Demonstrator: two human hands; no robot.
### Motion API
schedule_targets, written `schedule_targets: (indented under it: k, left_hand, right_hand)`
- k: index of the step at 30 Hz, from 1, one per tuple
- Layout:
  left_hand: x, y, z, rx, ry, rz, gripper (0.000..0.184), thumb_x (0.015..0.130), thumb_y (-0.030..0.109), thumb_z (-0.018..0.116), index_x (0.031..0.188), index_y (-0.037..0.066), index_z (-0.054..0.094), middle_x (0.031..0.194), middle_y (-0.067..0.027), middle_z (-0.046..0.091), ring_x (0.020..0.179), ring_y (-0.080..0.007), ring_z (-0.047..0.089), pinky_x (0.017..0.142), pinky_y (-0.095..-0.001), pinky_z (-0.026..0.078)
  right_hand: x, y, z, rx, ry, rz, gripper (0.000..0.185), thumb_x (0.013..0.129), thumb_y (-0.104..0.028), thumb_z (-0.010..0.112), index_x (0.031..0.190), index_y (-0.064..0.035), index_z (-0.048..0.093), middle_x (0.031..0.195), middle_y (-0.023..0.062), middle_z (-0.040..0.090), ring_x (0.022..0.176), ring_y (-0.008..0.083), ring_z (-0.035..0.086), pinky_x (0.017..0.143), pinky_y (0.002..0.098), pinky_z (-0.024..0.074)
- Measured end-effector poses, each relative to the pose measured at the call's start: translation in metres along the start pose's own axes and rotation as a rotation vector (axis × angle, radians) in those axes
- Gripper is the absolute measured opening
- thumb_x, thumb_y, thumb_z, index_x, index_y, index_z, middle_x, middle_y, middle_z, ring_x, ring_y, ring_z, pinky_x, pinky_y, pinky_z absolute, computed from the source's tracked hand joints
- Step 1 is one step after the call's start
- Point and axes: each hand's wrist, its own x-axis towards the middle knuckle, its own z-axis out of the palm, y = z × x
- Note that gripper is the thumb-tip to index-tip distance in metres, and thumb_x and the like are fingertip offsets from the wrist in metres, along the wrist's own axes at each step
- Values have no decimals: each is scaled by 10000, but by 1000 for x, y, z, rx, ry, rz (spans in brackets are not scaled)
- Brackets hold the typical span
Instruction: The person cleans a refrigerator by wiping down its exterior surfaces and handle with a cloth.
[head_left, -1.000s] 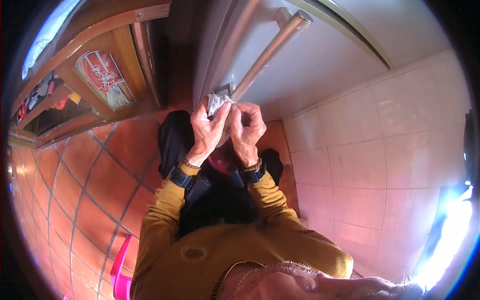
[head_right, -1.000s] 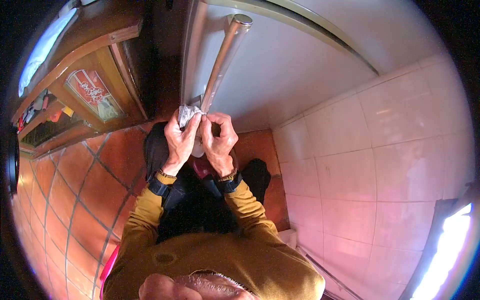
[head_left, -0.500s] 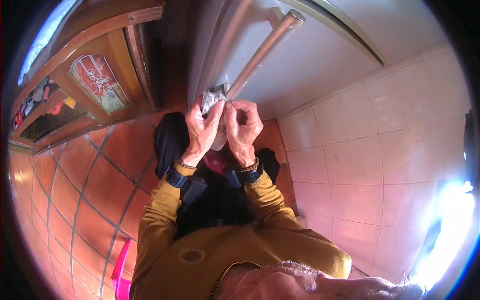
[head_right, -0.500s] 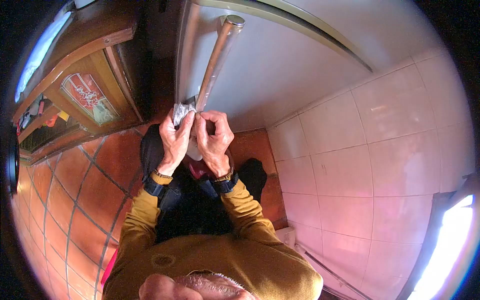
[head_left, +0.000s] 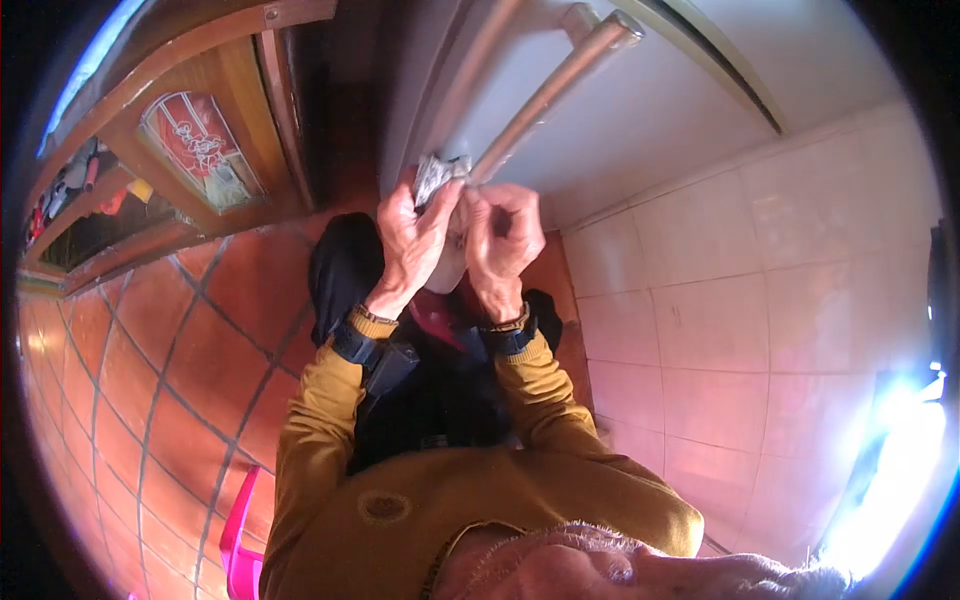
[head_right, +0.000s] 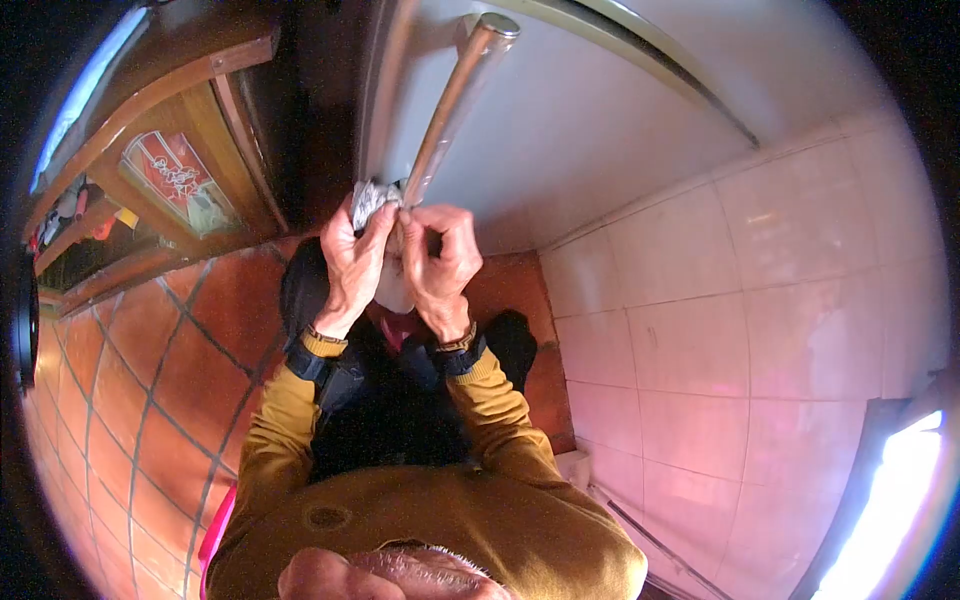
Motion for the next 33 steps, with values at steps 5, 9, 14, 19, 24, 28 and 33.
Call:
schedule_targets:
  k: [5,9,14,19,24,28,33]
  left_hand:
    - [-4,-4,1,-27,-8,-48,175,882,141,684,1000,16,651,871,-60,699,772,-83,614,694,-276,507]
    - [-10,-21,-5,-114,-7,-217,187,882,139,677,1023,16,661,888,-67,705,795,-81,615,697,-276,506]
    - [11,26,-3,-91,-127,-194,187,885,172,668,948,-5,676,764,-28,661,713,-54,544,624,-263,477]
    - [-5,0,-6,-89,-48,-266,203,884,173,670,976,-7,685,802,-38,683,724,-59,574,636,-264,492]
    - [6,20,-4,-67,-93,-266,173,880,166,663,923,-1,672,737,8,635,708,-29,525,591,-246,456]
    - [4,26,-2,-87,-88,-236,164,875,153,660,904,-9,662,717,16,621,691,-28,516,580,-247,446]
    - [-15,-8,1,-131,-6,-208,178,875,143,693,970,-2,655,843,-56,680,747,-78,583,672,-274,491]
  right_hand:
    - [-5,4,0,-11,35,71,155,795,11,716,869,-24,585,822,121,618,726,228,605,649,312,490]
    - [-16,7,4,-8,-13,112,150,797,9,715,879,-23,594,838,119,624,726,224,611,643,308,493]
    - [15,-16,-2,-66,49,-44,169,766,15,736,869,-30,611,837,114,629,711,216,613,635,298,497]
    - [-12,1,4,-57,-5,129,163,769,21,723,859,-43,605,823,111,630,692,197,609,620,290,495]
    - [2,-2,-3,-74,3,6,177,762,33,726,873,-37,606,838,114,636,711,208,621,636,301,501]
    - [2,-1,-4,-76,29,7,166,779,15,732,860,-30,594,829,118,632,736,219,624,655,310,503]
    - [-10,9,-1,-32,9,43,135,820,-9,713,846,-21,582,823,105,635,717,182,610,665,302,497]
